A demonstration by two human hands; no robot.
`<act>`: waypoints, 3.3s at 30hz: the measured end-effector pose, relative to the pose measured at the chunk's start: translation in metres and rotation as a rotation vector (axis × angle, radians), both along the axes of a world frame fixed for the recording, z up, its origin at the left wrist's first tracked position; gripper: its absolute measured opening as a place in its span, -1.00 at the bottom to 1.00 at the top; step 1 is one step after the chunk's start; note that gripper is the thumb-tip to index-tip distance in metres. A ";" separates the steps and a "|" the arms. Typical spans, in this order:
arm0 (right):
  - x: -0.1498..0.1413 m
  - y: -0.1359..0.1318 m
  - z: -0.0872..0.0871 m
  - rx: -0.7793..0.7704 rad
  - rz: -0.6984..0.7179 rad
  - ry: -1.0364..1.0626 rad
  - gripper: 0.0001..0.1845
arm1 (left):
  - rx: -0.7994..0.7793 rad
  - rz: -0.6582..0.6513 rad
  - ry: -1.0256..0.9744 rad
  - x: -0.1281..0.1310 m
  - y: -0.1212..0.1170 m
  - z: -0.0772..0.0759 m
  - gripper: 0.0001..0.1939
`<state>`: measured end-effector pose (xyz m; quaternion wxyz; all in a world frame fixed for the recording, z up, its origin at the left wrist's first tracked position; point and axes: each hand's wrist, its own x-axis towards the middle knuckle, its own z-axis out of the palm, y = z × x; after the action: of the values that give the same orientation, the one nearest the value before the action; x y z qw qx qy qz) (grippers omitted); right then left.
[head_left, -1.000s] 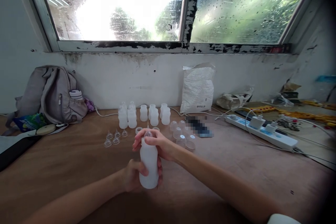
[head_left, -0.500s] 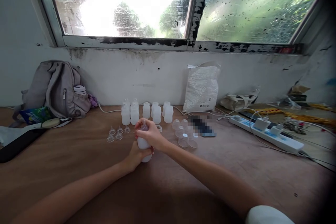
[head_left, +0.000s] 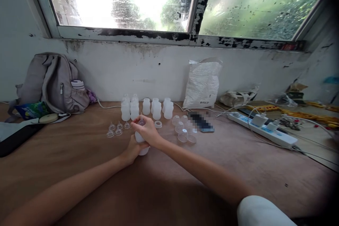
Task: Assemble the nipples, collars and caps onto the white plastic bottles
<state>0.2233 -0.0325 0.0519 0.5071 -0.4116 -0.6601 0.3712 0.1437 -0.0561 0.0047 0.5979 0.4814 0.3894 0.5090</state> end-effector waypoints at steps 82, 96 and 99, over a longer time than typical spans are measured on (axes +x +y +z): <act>0.067 -0.034 0.006 0.584 -0.042 -0.591 -0.55 | 0.331 -0.189 0.390 0.001 0.004 -0.020 -0.53; 0.069 -0.031 0.004 0.576 0.041 -0.468 -0.56 | 0.361 -0.160 0.434 0.001 0.003 -0.020 -0.55; 0.069 -0.030 0.002 0.585 0.056 -0.458 -0.55 | 0.348 -0.154 0.432 0.001 0.002 -0.019 -0.60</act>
<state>0.2927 -0.0630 0.0535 0.4321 -0.3035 -0.8456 0.0787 0.1443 -0.0537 -0.0147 0.4464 0.7023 0.3769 0.4067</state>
